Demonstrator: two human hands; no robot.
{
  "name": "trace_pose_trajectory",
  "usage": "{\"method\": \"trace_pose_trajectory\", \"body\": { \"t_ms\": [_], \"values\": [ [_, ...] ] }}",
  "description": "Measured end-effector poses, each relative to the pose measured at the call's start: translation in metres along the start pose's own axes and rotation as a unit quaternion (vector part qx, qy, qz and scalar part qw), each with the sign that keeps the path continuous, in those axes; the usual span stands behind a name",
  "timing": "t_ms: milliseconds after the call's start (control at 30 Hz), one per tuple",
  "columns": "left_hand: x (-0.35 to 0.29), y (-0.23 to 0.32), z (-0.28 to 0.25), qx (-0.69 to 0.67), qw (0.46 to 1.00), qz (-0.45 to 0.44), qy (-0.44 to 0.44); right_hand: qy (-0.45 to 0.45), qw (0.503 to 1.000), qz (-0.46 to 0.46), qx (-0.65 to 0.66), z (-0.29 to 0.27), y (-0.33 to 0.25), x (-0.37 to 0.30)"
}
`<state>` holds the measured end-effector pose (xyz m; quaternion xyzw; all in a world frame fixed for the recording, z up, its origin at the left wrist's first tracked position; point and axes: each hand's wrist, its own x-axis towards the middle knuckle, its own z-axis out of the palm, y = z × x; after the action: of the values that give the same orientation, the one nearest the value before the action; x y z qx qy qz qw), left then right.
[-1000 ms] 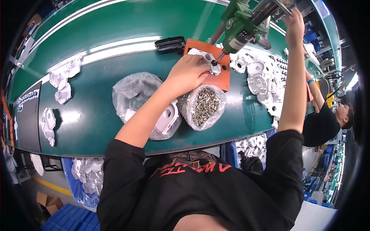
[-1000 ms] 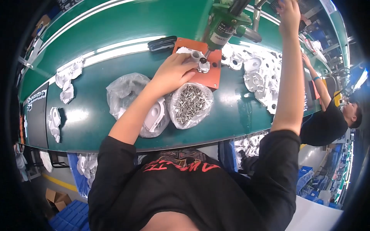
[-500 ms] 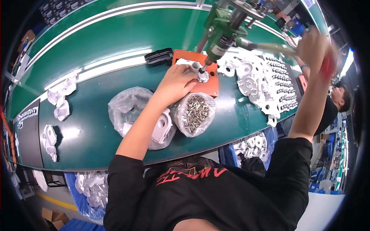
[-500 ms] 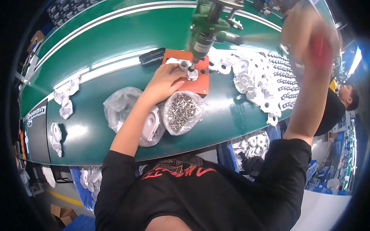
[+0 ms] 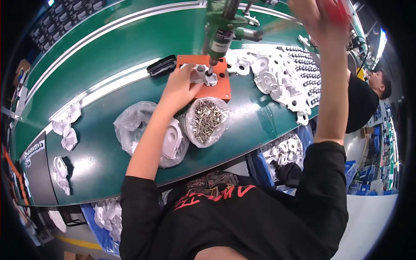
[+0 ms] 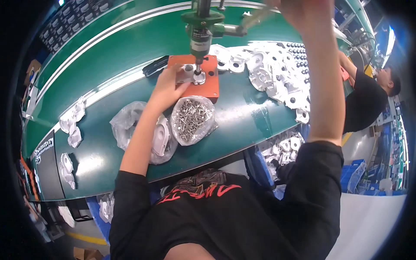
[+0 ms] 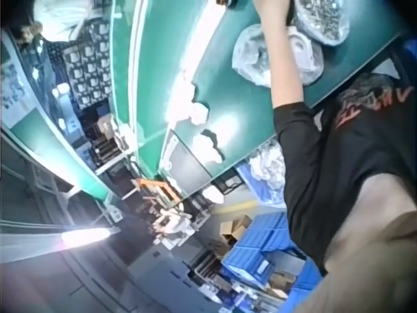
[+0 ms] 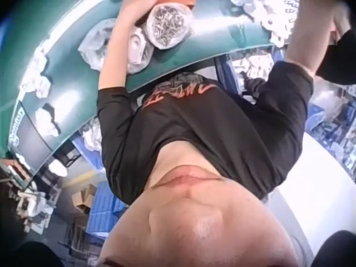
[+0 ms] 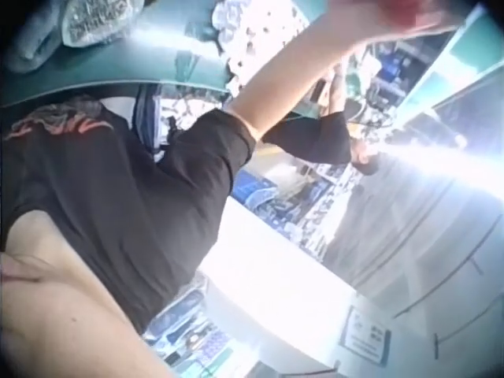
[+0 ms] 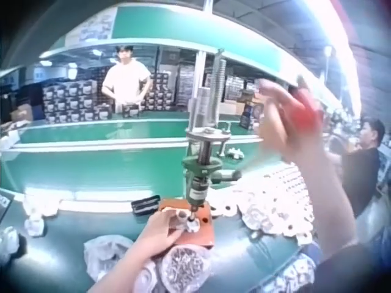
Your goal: Assembling plastic components using screws and a manual press on a factory line.
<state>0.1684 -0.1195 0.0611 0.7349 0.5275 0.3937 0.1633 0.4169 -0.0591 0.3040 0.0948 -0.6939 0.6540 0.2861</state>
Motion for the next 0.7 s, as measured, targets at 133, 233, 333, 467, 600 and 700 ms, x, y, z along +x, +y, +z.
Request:
{"method": "trace_pose_trajectory", "body": {
  "t_ms": [133, 233, 333, 467, 600, 700],
  "values": [
    [0.029, -0.028, 0.007, 0.148, 0.989, 0.011, -0.021, 0.083, 0.993, 0.021, 0.087, -0.134, 0.051, 0.003],
    [0.026, -0.048, 0.001, 0.154, 0.986, 0.046, -0.036, 0.339, 0.931, 0.124, -0.059, -0.082, 0.105, -0.01],
    [0.034, -0.023, -0.01, 0.091, 0.99, -0.024, -0.105, 0.378, 0.894, 0.179, -0.159, -0.066, 0.108, -0.065],
    [0.039, 0.015, -0.028, 0.257, 0.959, -0.031, -0.111, 0.339, 0.77, 0.281, -0.462, -0.024, 0.056, -0.152],
    [0.057, -0.022, -0.048, 0.203, 0.973, -0.078, -0.078, 0.382, 0.528, 0.364, -0.666, -0.034, 0.07, -0.273],
    [0.053, -0.072, -0.069, 0.153, 0.981, -0.044, 0.112, 0.354, 0.406, 0.451, -0.712, -0.019, 0.095, -0.304]
  ]
}}
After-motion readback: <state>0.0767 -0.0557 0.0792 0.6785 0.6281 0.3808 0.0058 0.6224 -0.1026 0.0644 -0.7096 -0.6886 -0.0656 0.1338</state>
